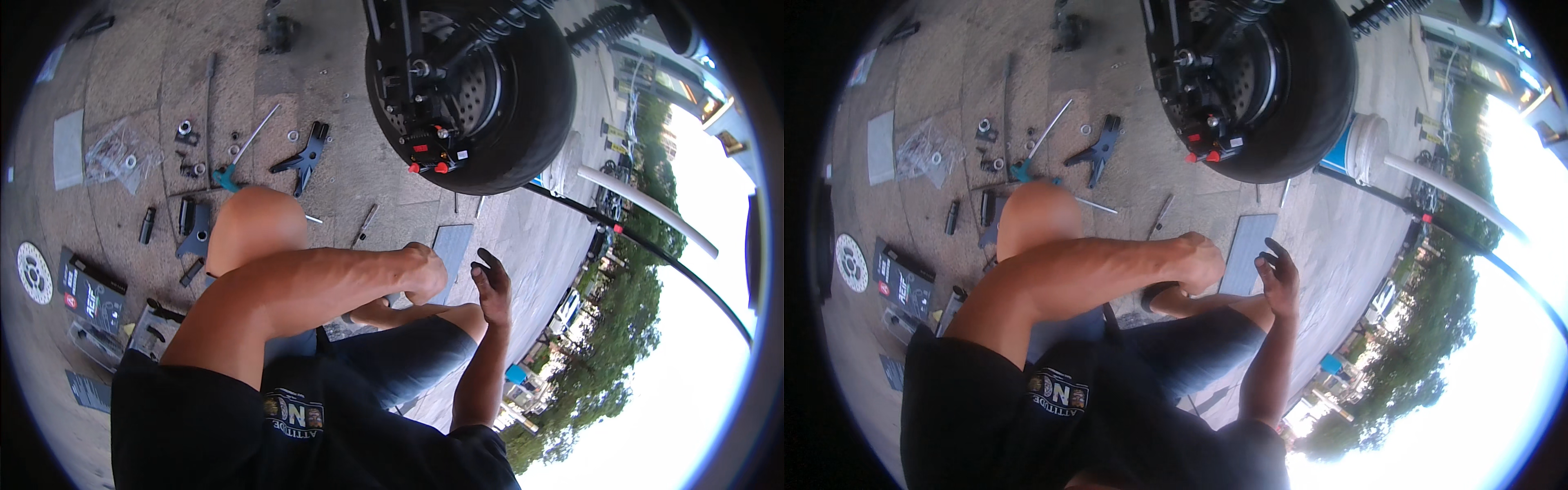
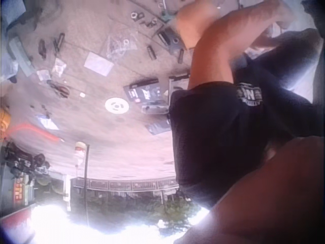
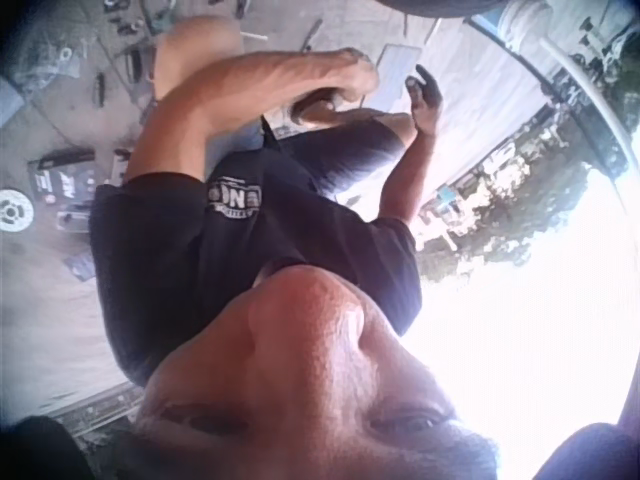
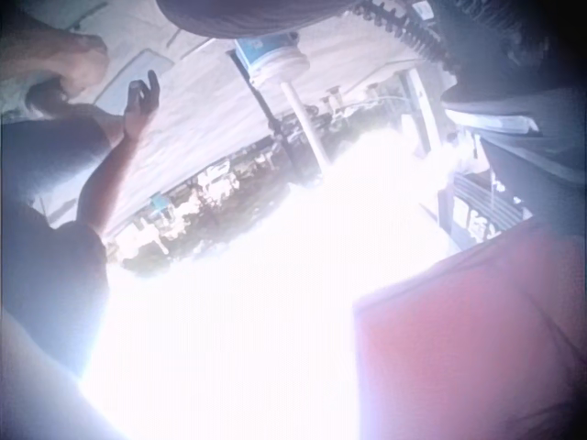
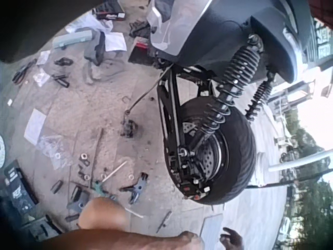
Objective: The person installs a brake caliper onto a motorcycle wheel assembly. They position the caliper over the brake disc, align it with the mounting points, and secure it using bolts. The person uses a wrench to tighten the bolts and checks the fit of the caliper.
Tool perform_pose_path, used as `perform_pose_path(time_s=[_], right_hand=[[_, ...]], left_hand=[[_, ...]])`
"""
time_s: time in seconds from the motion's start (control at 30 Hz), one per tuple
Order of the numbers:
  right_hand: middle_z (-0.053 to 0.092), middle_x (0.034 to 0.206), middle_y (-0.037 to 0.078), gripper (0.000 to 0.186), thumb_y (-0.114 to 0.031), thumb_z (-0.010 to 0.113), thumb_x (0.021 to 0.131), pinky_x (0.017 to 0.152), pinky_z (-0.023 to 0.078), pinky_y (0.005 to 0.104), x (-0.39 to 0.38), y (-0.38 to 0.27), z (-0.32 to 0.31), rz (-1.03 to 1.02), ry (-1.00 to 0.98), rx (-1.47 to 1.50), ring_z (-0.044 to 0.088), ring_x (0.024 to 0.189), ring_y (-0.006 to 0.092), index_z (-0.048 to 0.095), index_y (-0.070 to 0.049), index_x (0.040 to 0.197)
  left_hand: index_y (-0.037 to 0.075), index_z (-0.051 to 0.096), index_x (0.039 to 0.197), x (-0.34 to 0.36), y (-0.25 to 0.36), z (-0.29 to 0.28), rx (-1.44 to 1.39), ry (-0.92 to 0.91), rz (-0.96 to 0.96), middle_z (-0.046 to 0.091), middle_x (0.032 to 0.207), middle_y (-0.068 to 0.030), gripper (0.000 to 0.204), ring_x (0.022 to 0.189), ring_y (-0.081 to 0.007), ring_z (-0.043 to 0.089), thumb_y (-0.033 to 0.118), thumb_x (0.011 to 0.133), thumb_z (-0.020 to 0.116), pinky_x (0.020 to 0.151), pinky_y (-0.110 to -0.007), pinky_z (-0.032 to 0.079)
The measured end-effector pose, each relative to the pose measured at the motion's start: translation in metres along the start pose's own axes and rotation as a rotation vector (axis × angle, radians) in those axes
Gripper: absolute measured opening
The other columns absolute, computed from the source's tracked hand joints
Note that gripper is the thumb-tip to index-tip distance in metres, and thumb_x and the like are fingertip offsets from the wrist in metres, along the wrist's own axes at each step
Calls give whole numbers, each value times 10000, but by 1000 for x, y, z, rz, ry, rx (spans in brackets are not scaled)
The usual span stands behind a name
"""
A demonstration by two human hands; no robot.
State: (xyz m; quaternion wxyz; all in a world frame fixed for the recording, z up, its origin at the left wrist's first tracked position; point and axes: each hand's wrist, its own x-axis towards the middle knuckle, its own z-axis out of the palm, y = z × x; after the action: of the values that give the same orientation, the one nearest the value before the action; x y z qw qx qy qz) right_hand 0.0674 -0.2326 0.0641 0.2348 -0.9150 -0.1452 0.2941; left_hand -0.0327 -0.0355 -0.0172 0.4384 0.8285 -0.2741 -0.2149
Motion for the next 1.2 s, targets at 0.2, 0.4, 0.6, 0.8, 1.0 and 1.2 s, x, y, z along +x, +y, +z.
perform_pose_path(time_s=[0.2,0.4,0.6,0.8,1.0,1.2], right_hand=[[577,1214,167,580,-230,693,862,810,516,312,15,-20,-13,-159,-13,-125,584,1052,225,456,45,1314],[599,1178,162,481,-140,681,837,785,525,322,72,-21,-10,-262,54,-163,615,984,236,524,12,1267],[635,1092,134,461,-216,655,889,747,504,290,108,-17,-22,-237,-192,-157,633,890,186,516,-4,1274],[626,1114,154,474,-144,668,851,753,506,299,122,-20,-47,-247,-230,-93,619,917,188,521,4,1277],[556,1251,144,578,-167,665,861,810,505,309,121,-16,-47,-244,-253,-12,584,976,195,425,-8,1363],[549,1250,171,710,-137,740,781,760,516,327,112,-27,-20,-291,-141,101,599,937,191,389,0,1384]], left_hand=[[44,719,905,21,-12,4,-79,18,-47,699,915,-138,231,919,-283,670,91,704,616,762,-384,529],[44,729,921,37,-18,9,-22,19,-101,700,961,-141,259,937,-280,673,101,687,636,718,-406,546],[-7,681,920,18,-42,11,-120,18,-307,673,938,-193,236,928,-333,649,139,753,602,817,-423,508],[-18,627,1006,-4,-72,8,-227,333,-573,634,1005,-210,330,963,-359,608,246,807,631,854,-438,479],[11,613,1036,-13,-84,4,-270,498,-639,635,975,-207,361,938,-364,612,289,807,642,835,-445,485],[15,612,1013,8,-75,4,-219,448,-524,638,944,-181,365,950,-356,611,317,812,643,836,-447,493]])
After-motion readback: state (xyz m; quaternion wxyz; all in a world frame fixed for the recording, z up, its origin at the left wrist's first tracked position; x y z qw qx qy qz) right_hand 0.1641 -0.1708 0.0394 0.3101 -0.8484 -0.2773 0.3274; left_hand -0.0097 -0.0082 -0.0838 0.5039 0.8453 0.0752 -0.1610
